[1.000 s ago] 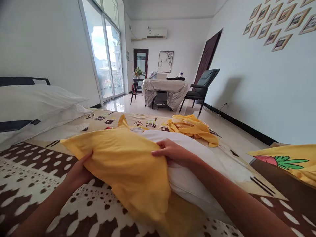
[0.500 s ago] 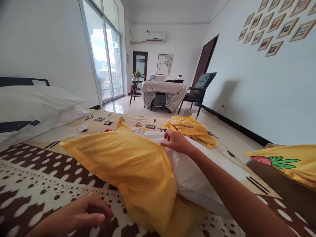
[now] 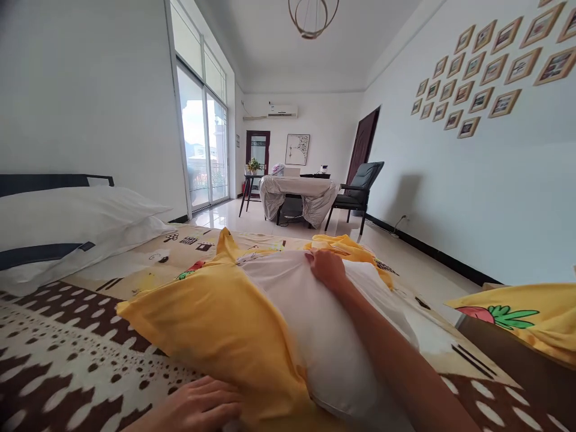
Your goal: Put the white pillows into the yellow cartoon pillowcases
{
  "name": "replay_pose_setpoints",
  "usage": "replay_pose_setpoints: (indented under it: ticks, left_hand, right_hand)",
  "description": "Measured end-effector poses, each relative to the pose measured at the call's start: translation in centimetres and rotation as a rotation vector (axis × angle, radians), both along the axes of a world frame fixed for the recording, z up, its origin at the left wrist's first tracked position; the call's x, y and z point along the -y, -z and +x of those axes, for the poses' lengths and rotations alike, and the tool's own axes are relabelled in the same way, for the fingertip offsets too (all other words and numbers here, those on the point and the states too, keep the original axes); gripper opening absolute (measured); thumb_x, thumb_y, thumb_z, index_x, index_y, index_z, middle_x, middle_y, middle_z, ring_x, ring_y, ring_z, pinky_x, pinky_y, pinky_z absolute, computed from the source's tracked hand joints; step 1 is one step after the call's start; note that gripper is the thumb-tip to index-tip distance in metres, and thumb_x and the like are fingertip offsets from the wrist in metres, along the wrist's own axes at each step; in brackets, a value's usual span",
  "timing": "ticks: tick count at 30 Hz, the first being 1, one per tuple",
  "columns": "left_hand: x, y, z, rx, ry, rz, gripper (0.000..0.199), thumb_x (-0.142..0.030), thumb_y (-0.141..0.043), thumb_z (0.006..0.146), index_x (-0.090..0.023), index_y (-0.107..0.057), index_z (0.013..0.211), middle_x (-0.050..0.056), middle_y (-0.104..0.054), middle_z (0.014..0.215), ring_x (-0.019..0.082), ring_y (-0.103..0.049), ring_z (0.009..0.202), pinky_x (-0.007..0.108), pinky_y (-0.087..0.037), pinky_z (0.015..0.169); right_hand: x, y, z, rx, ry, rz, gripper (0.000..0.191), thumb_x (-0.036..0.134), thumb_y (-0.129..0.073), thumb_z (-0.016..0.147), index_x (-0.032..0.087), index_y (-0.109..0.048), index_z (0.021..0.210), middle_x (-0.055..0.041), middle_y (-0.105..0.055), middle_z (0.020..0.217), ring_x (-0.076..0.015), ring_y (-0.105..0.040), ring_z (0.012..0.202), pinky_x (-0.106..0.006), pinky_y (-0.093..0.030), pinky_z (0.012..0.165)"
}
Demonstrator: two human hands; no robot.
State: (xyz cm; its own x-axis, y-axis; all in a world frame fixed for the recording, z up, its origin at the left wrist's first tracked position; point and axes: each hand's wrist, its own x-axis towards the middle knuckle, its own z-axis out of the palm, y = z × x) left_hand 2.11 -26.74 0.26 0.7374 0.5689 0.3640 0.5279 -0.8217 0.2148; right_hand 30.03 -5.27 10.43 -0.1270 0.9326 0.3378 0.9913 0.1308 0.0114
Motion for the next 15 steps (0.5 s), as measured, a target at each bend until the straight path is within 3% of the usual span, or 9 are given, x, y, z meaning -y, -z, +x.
replay_pose_setpoints:
  ticks: [2,4,6,8,11,15]
  left_hand:
    - [-0.5,-2.0,-0.5,0.043,-0.106,-0.006,0.019,-0.029,-0.047,0.091,-0.021,-0.064,0.090,0.004,-0.067,0.075,0.016,-0.061,0.071,0.025,-0.045,0.071]
    - [-1.6,-4.4,-1.2,0.134,-0.202,-0.018,0.024,-0.028,-0.046,0.091,-0.019,-0.064,0.080,0.004,-0.064,0.068,0.016,-0.058,0.067,0.026,-0.043,0.066]
    - [-3.1,-6.6,-1.5,0.310,-0.282,0.010,0.021,-0.028,-0.048,0.090,-0.020,-0.066,0.084,0.006,-0.066,0.073,0.018,-0.059,0.071,0.027,-0.043,0.068]
    - [-4.8,-8.5,-1.3,0.508,-0.345,0.085,0.016,-0.027,-0.053,0.087,-0.021,-0.067,0.092,0.006,-0.068,0.084,0.021,-0.061,0.080,0.030,-0.045,0.075]
    - [-7.4,-10.4,0.5,0.545,-0.400,0.307,0.022,-0.022,-0.050,0.086,-0.020,-0.064,0.103,0.008,-0.067,0.096,0.024,-0.059,0.093,0.035,-0.044,0.085]
    - [-10.7,-10.7,3.9,0.229,-0.507,0.611,0.041,-0.016,-0.045,0.083,-0.013,-0.050,0.123,0.014,-0.058,0.117,0.028,-0.051,0.106,0.042,-0.041,0.091]
  right_hand:
    - [1.4,-3.4,0.1,-0.011,0.043,0.154,0.047,0.041,-0.025,0.096,0.014,-0.063,0.103,-0.0172,-0.067,0.095,-0.0266,-0.061,0.087,-0.033,-0.036,0.069]
    - [2.8,-6.8,0.4,-0.032,0.100,0.362,0.047,0.043,-0.027,0.096,0.014,-0.063,0.096,-0.0160,-0.067,0.083,-0.0254,-0.060,0.076,-0.032,-0.031,0.062]
    - [4.5,-9.4,0.7,-0.067,0.149,0.595,0.044,0.042,-0.030,0.095,0.013,-0.063,0.089,-0.0141,-0.065,0.075,-0.0227,-0.057,0.067,-0.030,-0.026,0.058]
    - [6.2,-10.6,0.9,-0.080,0.166,0.785,0.041,0.039,-0.032,0.095,0.013,-0.061,0.081,-0.0118,-0.062,0.069,-0.0199,-0.053,0.063,-0.029,-0.022,0.056]
    - [9.3,-9.4,0.2,0.054,0.040,0.957,0.038,0.037,-0.038,0.093,0.015,-0.057,0.069,-0.0074,-0.056,0.060,-0.0170,-0.047,0.058,-0.029,-0.022,0.056]
    - [13.8,-4.5,-1.3,0.318,-0.347,0.933,0.033,0.024,-0.042,0.093,0.019,-0.050,0.061,-0.0029,-0.049,0.054,-0.0154,-0.042,0.056,-0.029,-0.024,0.058]
